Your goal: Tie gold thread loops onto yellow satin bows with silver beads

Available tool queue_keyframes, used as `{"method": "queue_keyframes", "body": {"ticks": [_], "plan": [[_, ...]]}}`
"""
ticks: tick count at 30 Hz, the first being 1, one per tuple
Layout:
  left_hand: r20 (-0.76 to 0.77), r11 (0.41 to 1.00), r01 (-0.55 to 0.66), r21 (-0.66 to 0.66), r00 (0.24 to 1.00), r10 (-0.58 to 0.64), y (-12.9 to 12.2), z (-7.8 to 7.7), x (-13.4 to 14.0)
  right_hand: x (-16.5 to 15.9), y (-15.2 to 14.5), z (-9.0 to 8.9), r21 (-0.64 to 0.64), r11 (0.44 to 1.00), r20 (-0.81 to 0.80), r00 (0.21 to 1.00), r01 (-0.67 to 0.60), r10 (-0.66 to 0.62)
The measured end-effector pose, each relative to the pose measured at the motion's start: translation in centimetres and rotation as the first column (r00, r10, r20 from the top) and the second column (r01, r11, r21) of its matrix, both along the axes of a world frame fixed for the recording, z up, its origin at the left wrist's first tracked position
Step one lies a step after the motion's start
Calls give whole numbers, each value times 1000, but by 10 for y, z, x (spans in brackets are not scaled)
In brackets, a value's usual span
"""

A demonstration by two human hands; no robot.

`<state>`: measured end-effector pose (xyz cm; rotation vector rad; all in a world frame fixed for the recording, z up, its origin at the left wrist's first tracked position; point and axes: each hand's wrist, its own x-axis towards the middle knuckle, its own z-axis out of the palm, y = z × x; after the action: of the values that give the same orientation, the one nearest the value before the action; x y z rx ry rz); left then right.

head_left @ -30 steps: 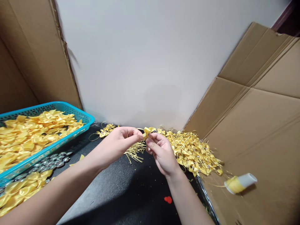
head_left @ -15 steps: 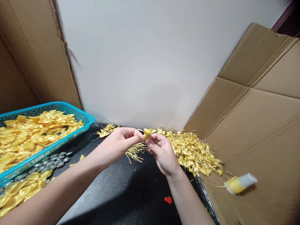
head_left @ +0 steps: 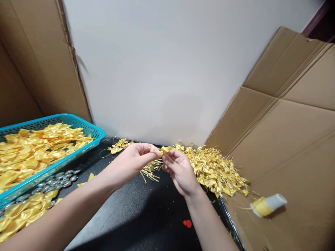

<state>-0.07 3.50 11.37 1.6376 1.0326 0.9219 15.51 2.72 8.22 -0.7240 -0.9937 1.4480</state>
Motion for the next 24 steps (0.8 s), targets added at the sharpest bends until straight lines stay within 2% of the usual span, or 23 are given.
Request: {"method": "queue_keyframes", "body": {"ticks": [14,24], "plan": [[60,1000,4,-22,998,-3,-2,-2,-1,0,-1,-1,10,1000,5,1000,-9,9],[137,998,56,-26,989,-52,-1,0,1,-1,-2,1,-34,999,-17,999,-35,35]]}}
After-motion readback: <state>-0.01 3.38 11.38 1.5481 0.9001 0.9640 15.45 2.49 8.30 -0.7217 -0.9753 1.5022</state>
